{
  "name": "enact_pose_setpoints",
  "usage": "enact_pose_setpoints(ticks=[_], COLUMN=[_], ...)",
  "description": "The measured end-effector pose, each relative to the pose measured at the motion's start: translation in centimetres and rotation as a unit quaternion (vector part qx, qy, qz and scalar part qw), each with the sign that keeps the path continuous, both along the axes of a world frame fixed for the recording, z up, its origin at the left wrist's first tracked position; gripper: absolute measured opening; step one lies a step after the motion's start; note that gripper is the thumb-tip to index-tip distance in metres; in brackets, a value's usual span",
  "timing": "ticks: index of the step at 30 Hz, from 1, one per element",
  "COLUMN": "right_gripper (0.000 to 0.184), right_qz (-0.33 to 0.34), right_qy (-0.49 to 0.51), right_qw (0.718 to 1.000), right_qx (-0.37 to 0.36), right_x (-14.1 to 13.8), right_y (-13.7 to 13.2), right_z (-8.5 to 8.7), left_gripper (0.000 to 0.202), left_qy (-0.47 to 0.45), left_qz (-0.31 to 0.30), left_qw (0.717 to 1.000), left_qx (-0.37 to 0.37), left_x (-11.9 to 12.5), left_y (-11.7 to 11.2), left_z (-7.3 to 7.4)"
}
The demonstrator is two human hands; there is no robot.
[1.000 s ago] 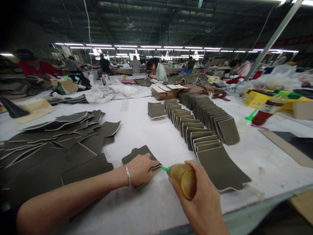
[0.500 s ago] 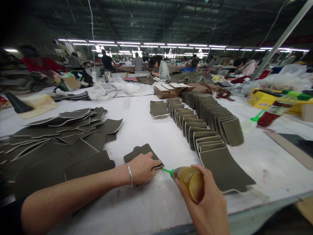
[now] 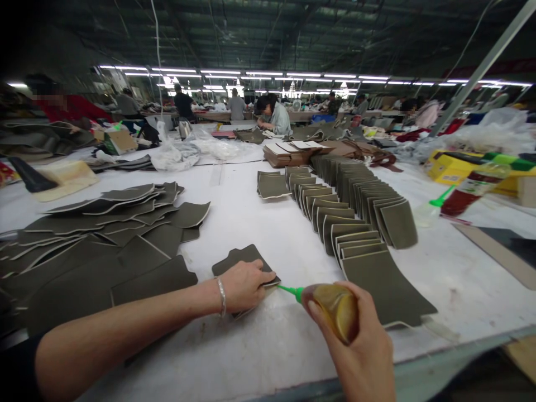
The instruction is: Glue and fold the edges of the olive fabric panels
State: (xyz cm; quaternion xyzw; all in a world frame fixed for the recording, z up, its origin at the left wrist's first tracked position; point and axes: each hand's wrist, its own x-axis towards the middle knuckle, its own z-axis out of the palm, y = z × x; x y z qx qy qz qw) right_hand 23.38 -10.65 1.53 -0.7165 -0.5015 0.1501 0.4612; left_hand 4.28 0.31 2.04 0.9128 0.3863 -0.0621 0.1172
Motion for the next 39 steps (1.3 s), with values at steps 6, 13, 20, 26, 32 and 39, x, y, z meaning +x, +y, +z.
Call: enact_pose_setpoints(ticks=[6,13,20,26,32,39], right_gripper=[0.054,0.059,0.051,0.047,0.045,0.048], right_qz=[0.020,0.000,0.042,0.055,0.024,0.036], right_qy=[0.028,0.051,0.083,0.128,0.136,0.161], right_qw=[0.999,0.999,0.996,0.990,0.990,0.986], right_qx=[-0.012,-0.002,-0.007,-0.014,0.001,-0.012], right_x=[0.0,0.8,0.3,-1.0,-2.3,-2.8], right_y=[-0.2,-0.1,-0.9,-1.7,-2.1,-2.6], right_z=[-0.8,-2.4,-3.4,-3.1,-2.5,-3.1], left_gripper=[0.037,0.040,0.045,0.046,0.047,0.047], left_qy=[-0.010,-0.004,-0.004,-0.001,-0.006,-0.006], left_qz=[-0.015,-0.017,-0.006,-0.002,0.000,-0.002], left_qw=[1.000,0.999,0.999,0.999,0.999,0.999], left_qx=[-0.012,-0.034,-0.043,-0.044,-0.043,-0.038], left_x=[-0.3,-0.4,-0.6,-0.7,-0.8,-0.9], left_y=[0.5,0.7,0.7,0.7,0.6,0.7], left_z=[-0.3,0.0,-0.2,-0.2,-0.1,-0.3])
